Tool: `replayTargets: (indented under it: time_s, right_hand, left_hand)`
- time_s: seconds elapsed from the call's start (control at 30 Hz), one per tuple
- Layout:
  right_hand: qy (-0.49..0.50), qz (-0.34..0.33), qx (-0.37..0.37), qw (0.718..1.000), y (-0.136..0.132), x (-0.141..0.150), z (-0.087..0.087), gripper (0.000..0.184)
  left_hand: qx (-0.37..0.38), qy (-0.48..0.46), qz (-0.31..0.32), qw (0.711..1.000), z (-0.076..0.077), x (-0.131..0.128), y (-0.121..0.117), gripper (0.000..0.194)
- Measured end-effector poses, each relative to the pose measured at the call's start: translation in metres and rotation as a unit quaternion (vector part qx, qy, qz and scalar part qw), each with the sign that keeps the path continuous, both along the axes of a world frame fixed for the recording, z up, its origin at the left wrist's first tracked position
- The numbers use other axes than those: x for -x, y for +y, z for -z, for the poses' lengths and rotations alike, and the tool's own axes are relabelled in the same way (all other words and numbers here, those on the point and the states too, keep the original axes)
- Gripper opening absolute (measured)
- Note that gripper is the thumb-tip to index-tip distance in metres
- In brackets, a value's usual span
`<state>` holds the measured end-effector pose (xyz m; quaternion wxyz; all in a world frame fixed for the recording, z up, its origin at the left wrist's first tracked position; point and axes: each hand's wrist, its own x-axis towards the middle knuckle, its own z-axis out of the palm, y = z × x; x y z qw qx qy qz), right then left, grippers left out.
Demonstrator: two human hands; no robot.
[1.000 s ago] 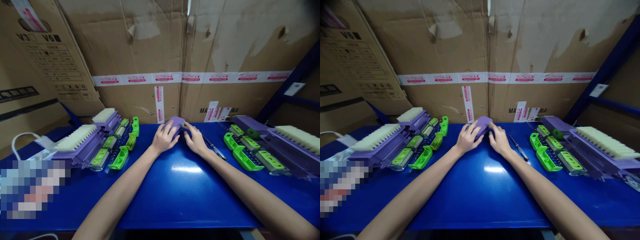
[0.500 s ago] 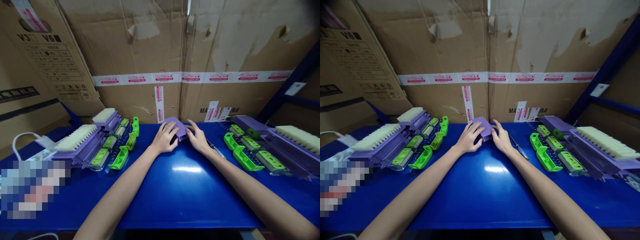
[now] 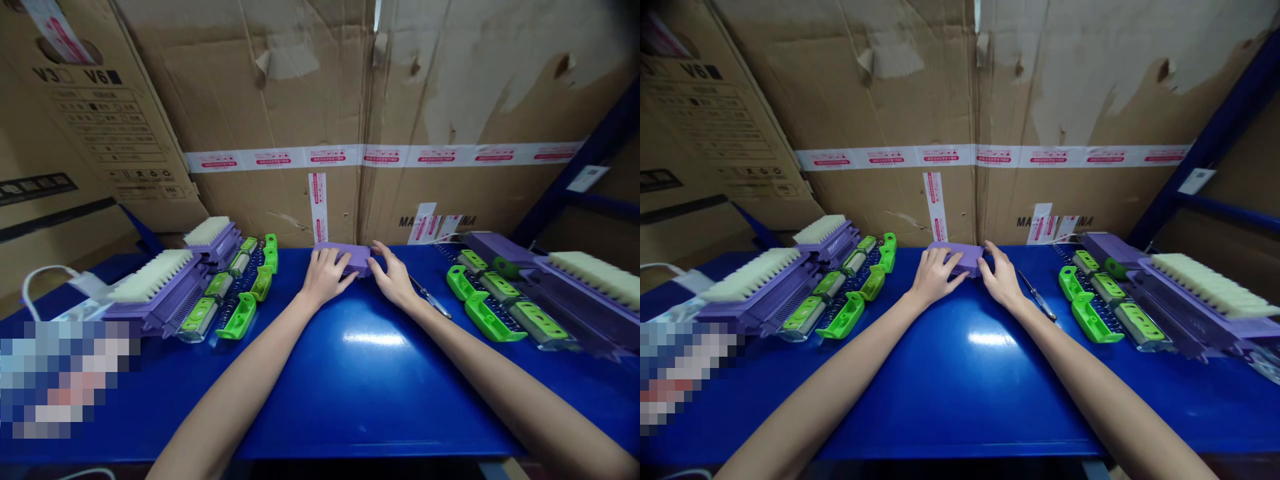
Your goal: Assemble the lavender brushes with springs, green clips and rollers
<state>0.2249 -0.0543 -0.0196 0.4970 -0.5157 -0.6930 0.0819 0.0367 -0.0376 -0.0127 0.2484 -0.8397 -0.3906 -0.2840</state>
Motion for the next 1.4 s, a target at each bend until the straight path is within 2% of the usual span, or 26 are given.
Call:
replayTargets:
  time_s: [0.13,0.3,0.47,0.77,1.2,1.4]
  right_hand:
    - [-0.026,0.012,-0.019,0.999,-0.001,-0.001,0.001,0.048]
    - [-0.084,-0.016,-0.021,0.996,-0.001,0.0,0.003,0.048]
    - [-0.124,-0.029,-0.021,0.992,-0.001,0.003,0.006,0.047]
    - [-0.158,-0.033,-0.029,0.987,-0.004,0.004,0.006,0.047]
    - [-0.147,0.009,-0.062,0.987,-0.005,0.001,-0.006,0.044]
    - [-0.185,0.081,-0.061,0.978,-0.002,-0.009,-0.022,0.04]
  left_hand:
    - [-0.006,0.001,-0.017,1.0,0.001,0.0,0.001,0.045]
    - [-0.006,0.003,-0.026,1.0,0.001,-0.001,0.001,0.045]
    - [0.006,-0.009,-0.022,1.0,0.002,-0.001,0.001,0.045]
    - [-0.025,-0.031,-0.011,0.999,0.001,-0.001,-0.001,0.041]
    - [-0.017,-0.049,-0.034,0.998,0.004,-0.001,0.002,0.043]
    - [-0.012,-0.042,-0.048,0.998,0.005,-0.001,0.004,0.045]
